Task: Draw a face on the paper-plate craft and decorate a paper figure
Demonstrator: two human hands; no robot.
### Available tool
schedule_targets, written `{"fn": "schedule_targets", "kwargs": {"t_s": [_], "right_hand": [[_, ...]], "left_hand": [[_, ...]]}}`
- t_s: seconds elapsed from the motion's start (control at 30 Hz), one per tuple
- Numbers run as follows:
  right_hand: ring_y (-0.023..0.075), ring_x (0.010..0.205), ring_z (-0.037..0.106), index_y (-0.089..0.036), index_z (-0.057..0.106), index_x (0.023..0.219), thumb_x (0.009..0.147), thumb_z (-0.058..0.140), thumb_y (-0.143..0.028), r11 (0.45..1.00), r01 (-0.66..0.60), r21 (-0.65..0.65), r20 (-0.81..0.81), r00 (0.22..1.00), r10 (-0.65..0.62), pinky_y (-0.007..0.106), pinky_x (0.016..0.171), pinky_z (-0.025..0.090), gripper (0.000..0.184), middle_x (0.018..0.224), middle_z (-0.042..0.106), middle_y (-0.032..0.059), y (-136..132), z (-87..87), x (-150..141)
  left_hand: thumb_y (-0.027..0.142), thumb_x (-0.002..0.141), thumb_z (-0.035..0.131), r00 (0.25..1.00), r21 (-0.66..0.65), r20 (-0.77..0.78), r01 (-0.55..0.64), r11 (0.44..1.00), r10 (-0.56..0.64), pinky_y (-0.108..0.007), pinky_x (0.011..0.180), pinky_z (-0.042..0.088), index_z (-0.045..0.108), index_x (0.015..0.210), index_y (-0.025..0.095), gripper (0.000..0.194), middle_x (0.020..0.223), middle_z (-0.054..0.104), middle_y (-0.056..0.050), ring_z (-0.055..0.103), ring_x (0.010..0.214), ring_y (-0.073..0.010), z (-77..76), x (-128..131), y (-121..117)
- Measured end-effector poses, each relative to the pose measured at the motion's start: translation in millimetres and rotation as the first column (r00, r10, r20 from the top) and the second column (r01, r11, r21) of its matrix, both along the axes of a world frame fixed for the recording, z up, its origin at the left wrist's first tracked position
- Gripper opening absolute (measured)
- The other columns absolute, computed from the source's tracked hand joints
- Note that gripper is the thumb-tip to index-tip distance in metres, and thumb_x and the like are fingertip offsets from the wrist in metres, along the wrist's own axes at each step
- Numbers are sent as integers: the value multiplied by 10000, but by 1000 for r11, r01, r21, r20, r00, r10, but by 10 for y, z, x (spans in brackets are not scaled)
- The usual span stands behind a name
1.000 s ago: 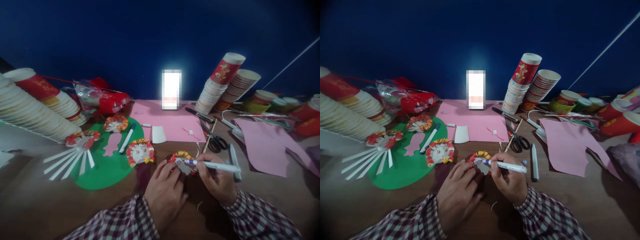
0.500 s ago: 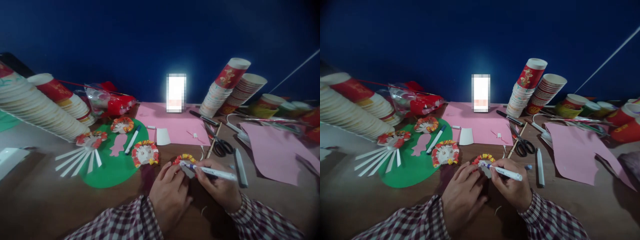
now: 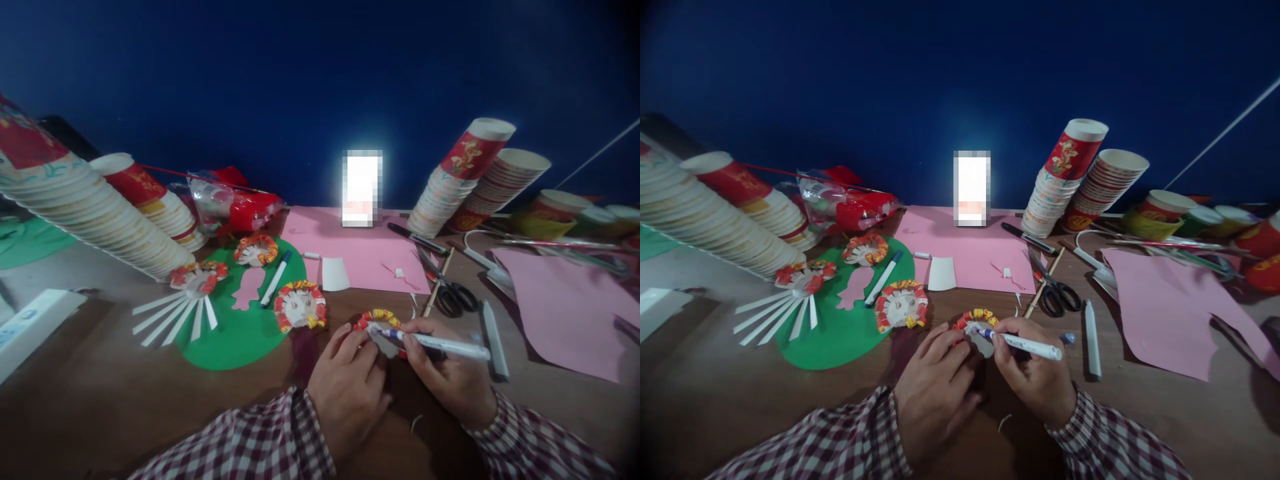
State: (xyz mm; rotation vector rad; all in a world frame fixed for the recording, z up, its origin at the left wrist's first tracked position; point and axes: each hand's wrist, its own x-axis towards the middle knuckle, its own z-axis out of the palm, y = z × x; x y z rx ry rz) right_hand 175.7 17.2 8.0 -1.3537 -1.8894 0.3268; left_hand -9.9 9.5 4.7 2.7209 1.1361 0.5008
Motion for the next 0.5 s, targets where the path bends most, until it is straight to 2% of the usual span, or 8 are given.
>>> {"fn": "schedule_targets", "kwargs": {"t_s": [0.33,0.5], "right_hand": [[127,561,563,-198,567,827,860,495,-239,996,27,-84,-58,998,-31,237,528,446,89,657,601,-3,19,-9,3],[148,608,595,-189,578,820,857,492,-269,995,48,-84,-32,998,-51,254,566,473,123,694,632,20,17,10,-14]], "left_hand": [[406,810,596,1000,-3,24,-4,1000,4,-413,1112,208,564,1046,176,332,1058,584,-27,429,1155,-215,-13,3,0],[409,819,580,999,7,30,-9,1000,9,-427,1105,224,564,1055,179,330,1062,584,-40,435,1149,-220,-29,6,-1]]}}
